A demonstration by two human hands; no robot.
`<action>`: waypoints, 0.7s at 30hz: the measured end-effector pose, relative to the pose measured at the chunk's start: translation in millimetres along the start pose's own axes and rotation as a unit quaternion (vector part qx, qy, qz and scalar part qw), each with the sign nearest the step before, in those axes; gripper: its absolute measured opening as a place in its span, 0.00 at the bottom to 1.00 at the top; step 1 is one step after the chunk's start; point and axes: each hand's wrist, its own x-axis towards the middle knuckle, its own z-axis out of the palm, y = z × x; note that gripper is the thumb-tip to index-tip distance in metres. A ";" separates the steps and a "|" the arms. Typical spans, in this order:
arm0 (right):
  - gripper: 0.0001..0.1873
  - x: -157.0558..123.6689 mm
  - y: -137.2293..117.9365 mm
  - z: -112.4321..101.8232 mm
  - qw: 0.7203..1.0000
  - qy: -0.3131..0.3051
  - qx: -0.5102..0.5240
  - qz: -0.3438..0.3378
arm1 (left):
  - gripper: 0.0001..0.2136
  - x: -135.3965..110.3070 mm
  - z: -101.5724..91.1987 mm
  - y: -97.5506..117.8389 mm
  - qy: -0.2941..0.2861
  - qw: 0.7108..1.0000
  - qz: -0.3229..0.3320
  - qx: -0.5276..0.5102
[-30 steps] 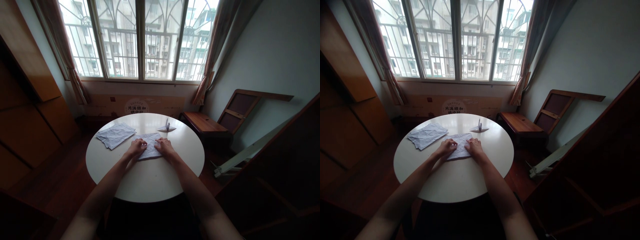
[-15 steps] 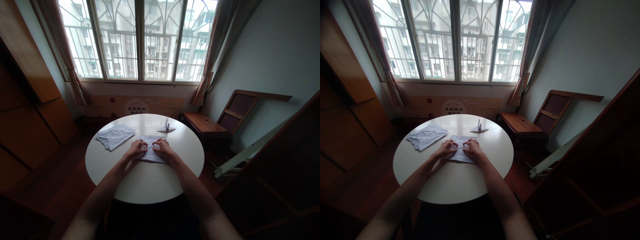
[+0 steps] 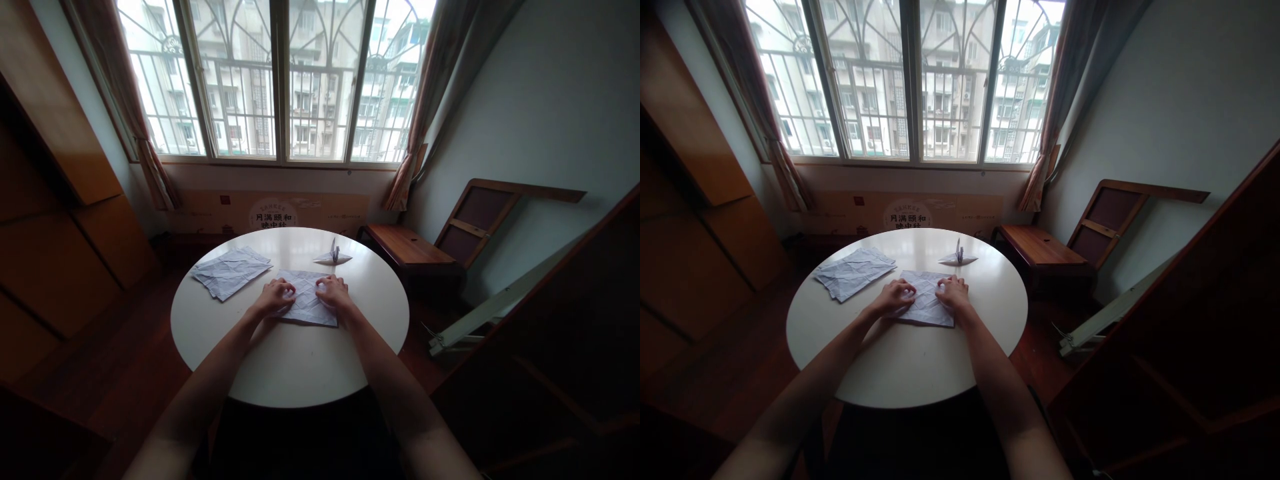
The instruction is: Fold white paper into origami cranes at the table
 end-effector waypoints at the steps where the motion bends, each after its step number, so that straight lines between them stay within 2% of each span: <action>1: 0.20 -0.4 -0.3 0.1 1.000 0.004 0.001 0.000 | 0.12 0.0 0.2 0.0 0.000 1.000 -0.001 -0.001; 5: 0.12 -1.2 -1.7 -0.6 0.999 0.042 0.007 -0.014 | 0.10 0.2 0.1 -0.3 0.027 0.999 -0.014 0.017; 8: 0.15 -0.7 -3.3 0.0 0.994 0.064 0.021 -0.083 | 0.11 1.0 0.1 -1.5 0.040 0.999 -0.022 0.025; 11: 0.12 -0.6 -4.7 2.6 0.988 0.048 0.050 -0.140 | 0.10 2.0 2.3 -3.9 0.031 0.999 -0.014 0.005; 13: 0.08 -0.9 -5.0 3.8 0.986 0.040 0.061 -0.149 | 0.15 2.5 5.1 -5.9 0.023 1.000 0.005 -0.004; 17: 0.14 -1.7 -4.4 3.1 0.986 0.032 0.067 -0.146 | 0.20 3.2 10.7 -9.5 0.013 0.999 0.039 -0.004; 21: 0.18 -3.9 -5.1 1.5 0.989 0.017 0.038 -0.142 | 0.21 3.8 12.1 -11.3 0.041 0.999 0.024 0.016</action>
